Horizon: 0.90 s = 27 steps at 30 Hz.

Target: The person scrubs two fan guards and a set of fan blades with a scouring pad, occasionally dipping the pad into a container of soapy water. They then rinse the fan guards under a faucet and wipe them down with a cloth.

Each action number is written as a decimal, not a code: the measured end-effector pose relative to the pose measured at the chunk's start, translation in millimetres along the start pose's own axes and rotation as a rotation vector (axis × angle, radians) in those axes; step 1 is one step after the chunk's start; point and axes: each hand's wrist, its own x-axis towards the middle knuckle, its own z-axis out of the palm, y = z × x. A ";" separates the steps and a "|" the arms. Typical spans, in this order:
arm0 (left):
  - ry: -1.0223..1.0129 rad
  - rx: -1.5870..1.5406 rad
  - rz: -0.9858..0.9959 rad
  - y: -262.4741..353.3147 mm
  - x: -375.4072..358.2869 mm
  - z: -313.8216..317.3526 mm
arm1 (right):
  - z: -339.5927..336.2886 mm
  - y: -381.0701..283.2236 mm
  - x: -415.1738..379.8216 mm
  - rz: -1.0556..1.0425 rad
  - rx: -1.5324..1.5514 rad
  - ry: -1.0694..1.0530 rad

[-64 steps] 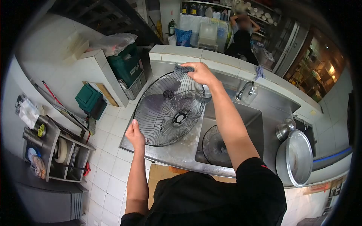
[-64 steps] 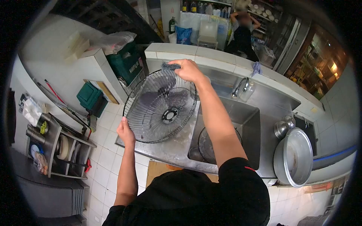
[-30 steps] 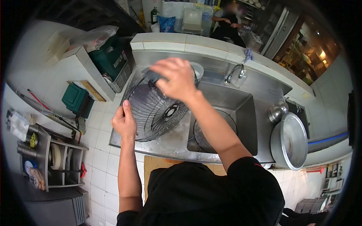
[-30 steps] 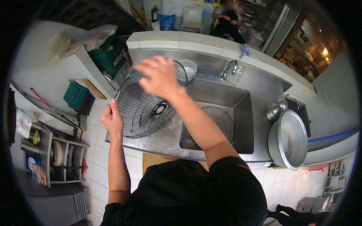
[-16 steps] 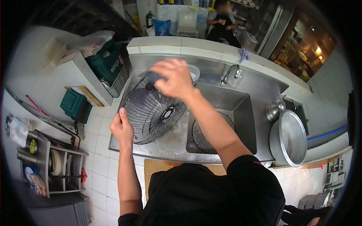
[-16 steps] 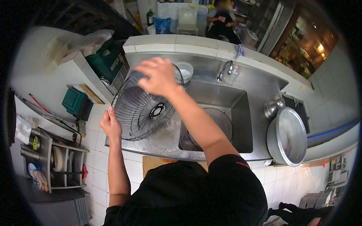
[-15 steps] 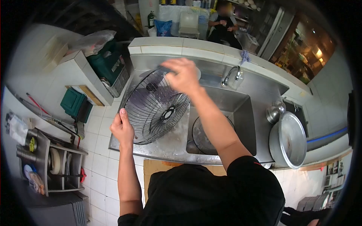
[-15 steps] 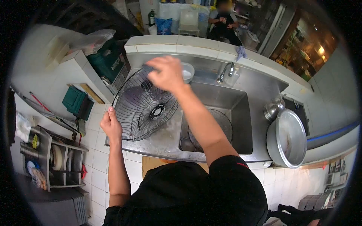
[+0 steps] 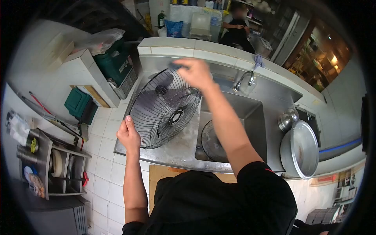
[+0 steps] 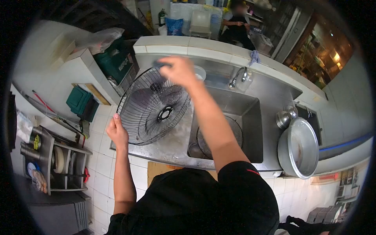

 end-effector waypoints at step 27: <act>-0.089 0.338 0.035 54.9 51.0 -1.9 | 48.5 -29.8 -21.5 -0.239 -0.166 0.386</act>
